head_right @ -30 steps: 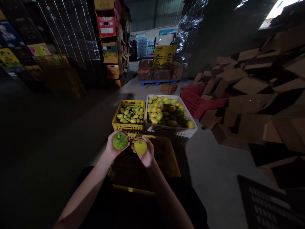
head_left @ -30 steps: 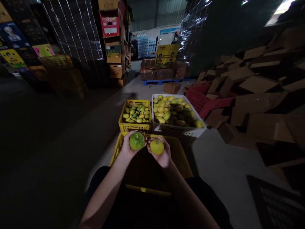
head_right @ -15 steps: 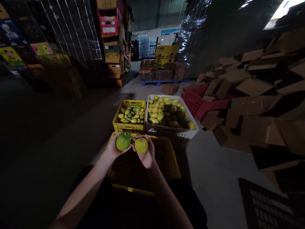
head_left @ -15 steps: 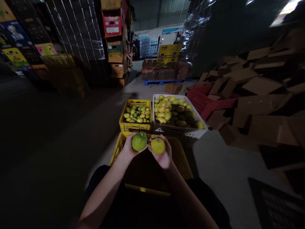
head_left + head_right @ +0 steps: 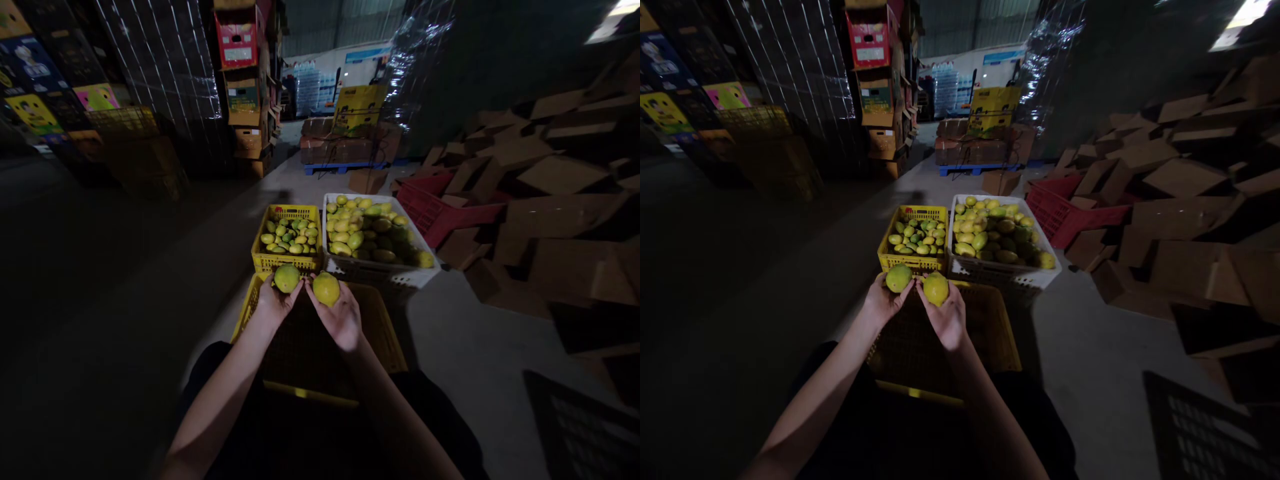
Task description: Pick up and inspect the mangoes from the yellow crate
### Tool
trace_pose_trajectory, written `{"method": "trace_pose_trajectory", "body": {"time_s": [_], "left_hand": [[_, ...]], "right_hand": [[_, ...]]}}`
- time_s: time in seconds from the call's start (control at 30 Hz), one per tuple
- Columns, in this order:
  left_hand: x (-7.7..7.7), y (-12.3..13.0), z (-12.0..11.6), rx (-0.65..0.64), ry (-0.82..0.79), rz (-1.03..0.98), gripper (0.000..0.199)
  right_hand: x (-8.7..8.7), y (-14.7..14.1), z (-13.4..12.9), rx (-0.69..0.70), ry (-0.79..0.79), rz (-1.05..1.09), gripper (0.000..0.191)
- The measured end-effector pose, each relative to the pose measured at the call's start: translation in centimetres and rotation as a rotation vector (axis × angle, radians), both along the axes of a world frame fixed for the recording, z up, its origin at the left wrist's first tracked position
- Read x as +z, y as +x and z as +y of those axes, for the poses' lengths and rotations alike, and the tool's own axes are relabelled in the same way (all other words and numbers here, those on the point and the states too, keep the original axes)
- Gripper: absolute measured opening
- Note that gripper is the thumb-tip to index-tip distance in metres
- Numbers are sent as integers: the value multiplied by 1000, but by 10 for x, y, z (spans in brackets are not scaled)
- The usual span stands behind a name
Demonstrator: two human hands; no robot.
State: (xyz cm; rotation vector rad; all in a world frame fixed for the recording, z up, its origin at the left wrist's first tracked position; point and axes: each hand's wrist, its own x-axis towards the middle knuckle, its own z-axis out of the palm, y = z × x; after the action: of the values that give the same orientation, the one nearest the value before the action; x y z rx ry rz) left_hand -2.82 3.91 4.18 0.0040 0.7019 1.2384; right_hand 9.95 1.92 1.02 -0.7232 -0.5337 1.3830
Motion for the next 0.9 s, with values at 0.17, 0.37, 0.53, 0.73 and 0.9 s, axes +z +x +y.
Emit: {"method": "trace_pose_trajectory", "body": {"time_s": [0.17,0.37,0.53,0.73,0.9], "left_hand": [[1,0,0,29,-13,49,30],[-3,0,2,26,-56,103,29],[-4,1,2,8,-32,116,31],[2,3,0,-59,-117,124,42],[-3,4,1,-150,-162,129,53]], "right_hand": [[1,2,3,52,-207,341,28],[-3,5,4,-33,-322,500,26],[1,5,4,-25,-325,478,24],[-4,7,6,90,-351,330,46],[-13,5,8,95,-321,164,57]]}}
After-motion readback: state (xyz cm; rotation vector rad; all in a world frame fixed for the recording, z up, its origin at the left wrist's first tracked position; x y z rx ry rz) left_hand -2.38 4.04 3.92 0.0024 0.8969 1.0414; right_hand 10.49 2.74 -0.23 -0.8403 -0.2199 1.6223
